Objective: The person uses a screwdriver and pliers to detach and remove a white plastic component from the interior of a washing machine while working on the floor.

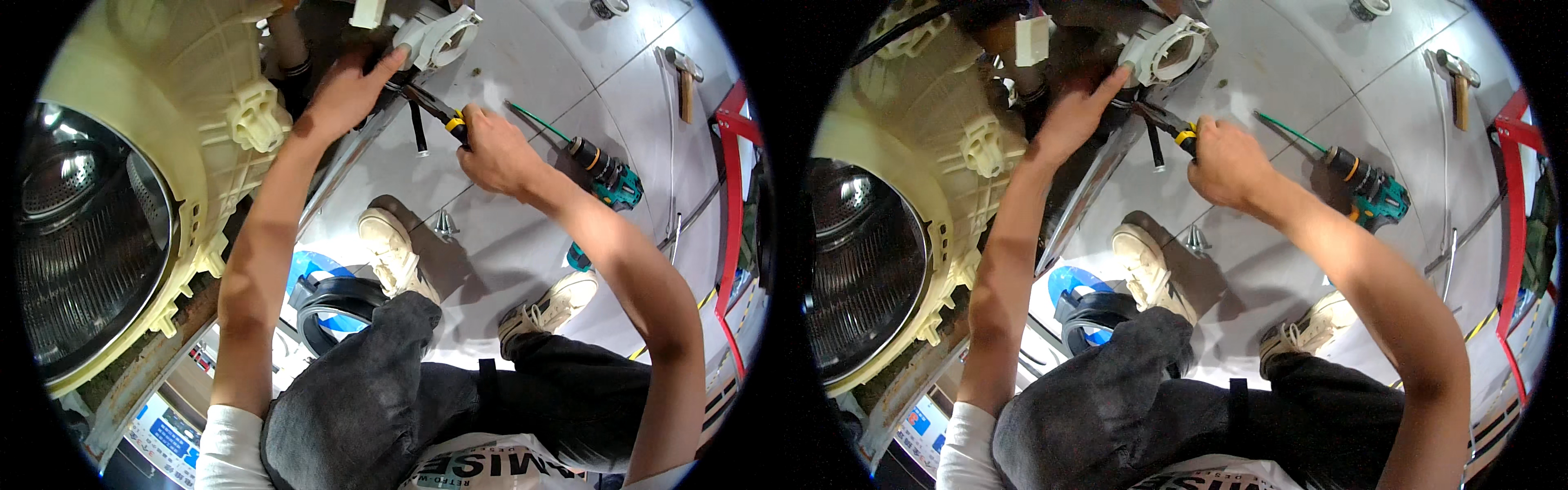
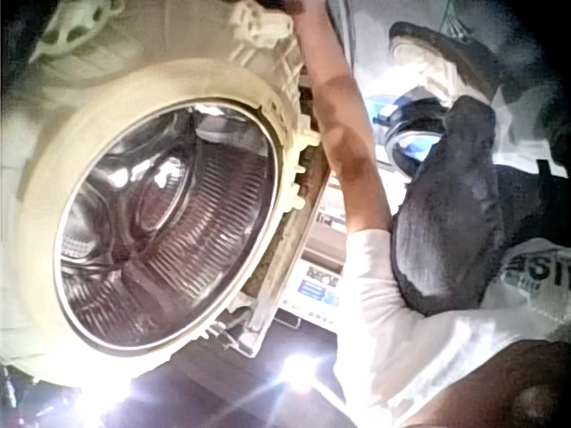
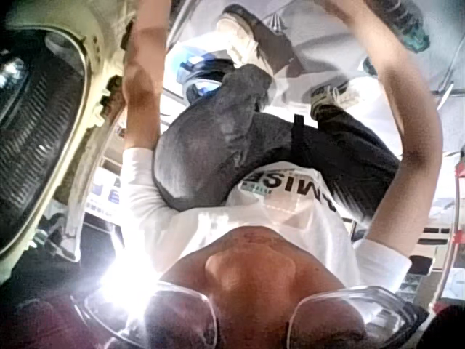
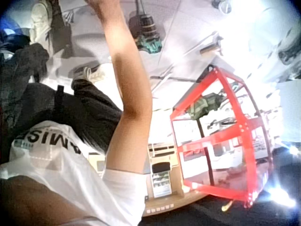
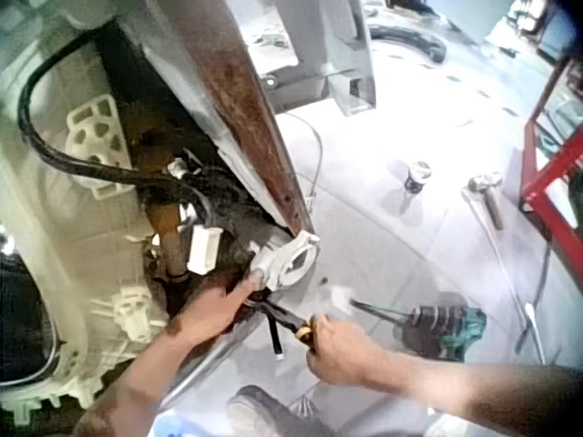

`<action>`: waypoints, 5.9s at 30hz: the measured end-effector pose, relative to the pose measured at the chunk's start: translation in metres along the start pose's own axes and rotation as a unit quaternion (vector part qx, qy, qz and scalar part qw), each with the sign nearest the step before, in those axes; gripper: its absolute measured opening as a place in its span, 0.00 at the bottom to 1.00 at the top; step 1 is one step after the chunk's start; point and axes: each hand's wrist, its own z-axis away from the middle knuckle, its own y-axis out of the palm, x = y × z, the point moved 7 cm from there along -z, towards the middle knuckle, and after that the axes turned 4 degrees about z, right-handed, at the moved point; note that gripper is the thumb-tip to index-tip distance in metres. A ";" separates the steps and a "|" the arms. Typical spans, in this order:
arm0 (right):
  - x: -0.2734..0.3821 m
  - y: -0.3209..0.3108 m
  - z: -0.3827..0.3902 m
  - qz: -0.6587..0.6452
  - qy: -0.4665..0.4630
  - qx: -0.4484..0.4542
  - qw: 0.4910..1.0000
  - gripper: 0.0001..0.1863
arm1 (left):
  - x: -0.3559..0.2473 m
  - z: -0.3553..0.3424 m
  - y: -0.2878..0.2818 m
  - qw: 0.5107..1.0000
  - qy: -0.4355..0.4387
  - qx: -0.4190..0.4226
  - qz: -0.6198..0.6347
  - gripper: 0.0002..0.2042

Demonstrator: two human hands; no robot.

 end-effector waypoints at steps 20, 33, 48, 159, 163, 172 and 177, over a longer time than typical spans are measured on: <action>-0.023 0.001 0.041 -0.207 0.190 0.098 0.955 0.17 | -0.005 0.125 0.080 0.949 -0.179 -0.055 0.255 0.15; 0.010 0.015 0.043 -0.303 0.196 0.087 0.929 0.21 | -0.049 0.149 0.118 0.820 -0.242 0.152 0.496 0.47; 0.018 -0.012 0.021 -0.027 0.101 0.115 0.988 0.23 | -0.026 0.132 0.149 0.799 -0.265 0.097 0.531 0.23; -0.024 0.005 0.038 -0.005 0.085 -0.040 0.996 0.22 | -0.014 -0.012 0.004 0.994 0.085 0.073 0.007 0.33; -0.009 -0.003 0.048 -0.016 0.118 -0.016 0.993 0.22 | -0.014 -0.015 0.008 0.994 0.092 0.044 -0.034 0.33; 0.040 -0.034 0.065 -0.014 0.199 0.049 0.979 0.22 | -0.012 -0.026 0.009 0.992 0.078 -0.001 -0.101 0.32; 0.029 -0.023 0.065 -0.014 0.184 -0.003 0.983 0.22 | -0.015 -0.026 0.004 0.995 0.071 0.002 -0.072 0.30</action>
